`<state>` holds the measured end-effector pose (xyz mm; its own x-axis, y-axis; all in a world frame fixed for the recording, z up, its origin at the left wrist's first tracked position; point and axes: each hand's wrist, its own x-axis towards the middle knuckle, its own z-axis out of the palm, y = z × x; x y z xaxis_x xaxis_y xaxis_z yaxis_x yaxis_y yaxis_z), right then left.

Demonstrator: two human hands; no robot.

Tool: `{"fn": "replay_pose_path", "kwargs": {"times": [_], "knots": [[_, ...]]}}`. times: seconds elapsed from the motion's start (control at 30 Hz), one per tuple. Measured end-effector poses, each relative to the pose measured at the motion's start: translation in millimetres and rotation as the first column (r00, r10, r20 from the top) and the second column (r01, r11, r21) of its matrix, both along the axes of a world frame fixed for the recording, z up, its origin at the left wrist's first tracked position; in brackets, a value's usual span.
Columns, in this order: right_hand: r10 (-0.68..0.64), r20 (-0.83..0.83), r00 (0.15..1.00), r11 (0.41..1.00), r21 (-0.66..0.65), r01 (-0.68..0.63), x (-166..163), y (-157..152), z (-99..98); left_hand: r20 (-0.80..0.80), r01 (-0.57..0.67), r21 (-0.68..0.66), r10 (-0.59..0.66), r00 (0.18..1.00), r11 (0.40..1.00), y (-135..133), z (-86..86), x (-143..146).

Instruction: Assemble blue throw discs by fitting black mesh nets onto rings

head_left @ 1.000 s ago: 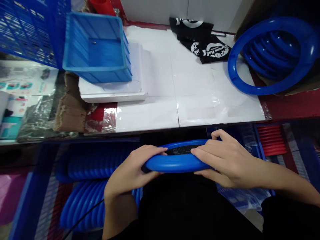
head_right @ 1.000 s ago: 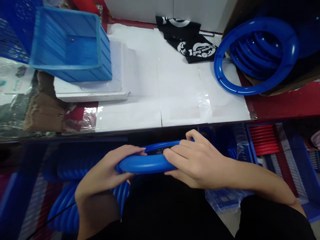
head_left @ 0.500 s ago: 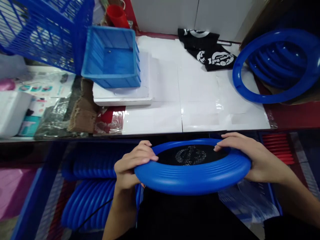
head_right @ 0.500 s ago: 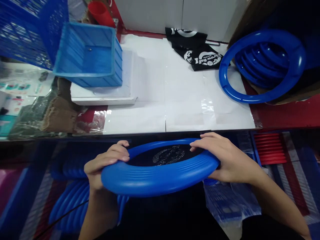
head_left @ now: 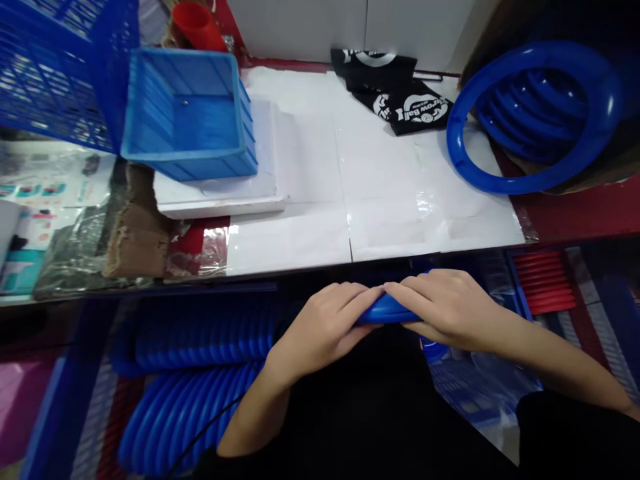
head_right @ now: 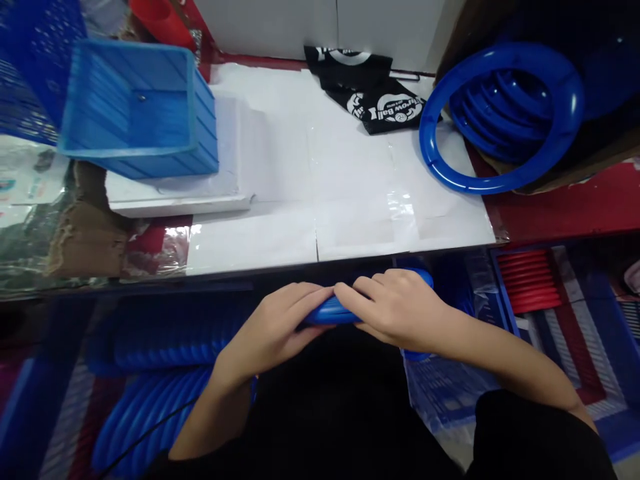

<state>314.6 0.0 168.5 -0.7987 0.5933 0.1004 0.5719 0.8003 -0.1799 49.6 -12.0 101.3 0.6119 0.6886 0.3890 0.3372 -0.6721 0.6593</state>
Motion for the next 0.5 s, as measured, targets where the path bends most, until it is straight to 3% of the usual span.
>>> {"fn": "replay_pose_path", "kwargs": {"times": [0.1, 0.27, 0.4, 0.5], "knots": [[-0.047, -0.093, 0.995, 0.999, -0.014, 0.046, 11.0, 2.9, -0.7, 0.095, -0.010, 0.027, 0.007, 0.995, 1.000, 4.9, -11.1, -3.1], [-0.139, -0.218, 0.966, 0.968, -0.237, 0.085, 37.3, 8.2, -0.4, 0.306, -0.013, -0.069, 0.033, 0.952, 0.998, 8.9, -30.5, -40.4], [-0.144, -0.293, 0.945, 0.945, -0.325, 0.043, 37.0, 6.9, -4.6, 0.221, -0.033, -0.123, 0.060, 0.974, 0.992, 9.5, -16.9, -47.1], [-0.133, -0.320, 0.938, 0.940, -0.342, 0.016, 30.2, 5.7, -5.5, 0.116, 0.001, -0.063, 0.006, 0.993, 0.998, 12.7, 4.3, -35.7]]}}
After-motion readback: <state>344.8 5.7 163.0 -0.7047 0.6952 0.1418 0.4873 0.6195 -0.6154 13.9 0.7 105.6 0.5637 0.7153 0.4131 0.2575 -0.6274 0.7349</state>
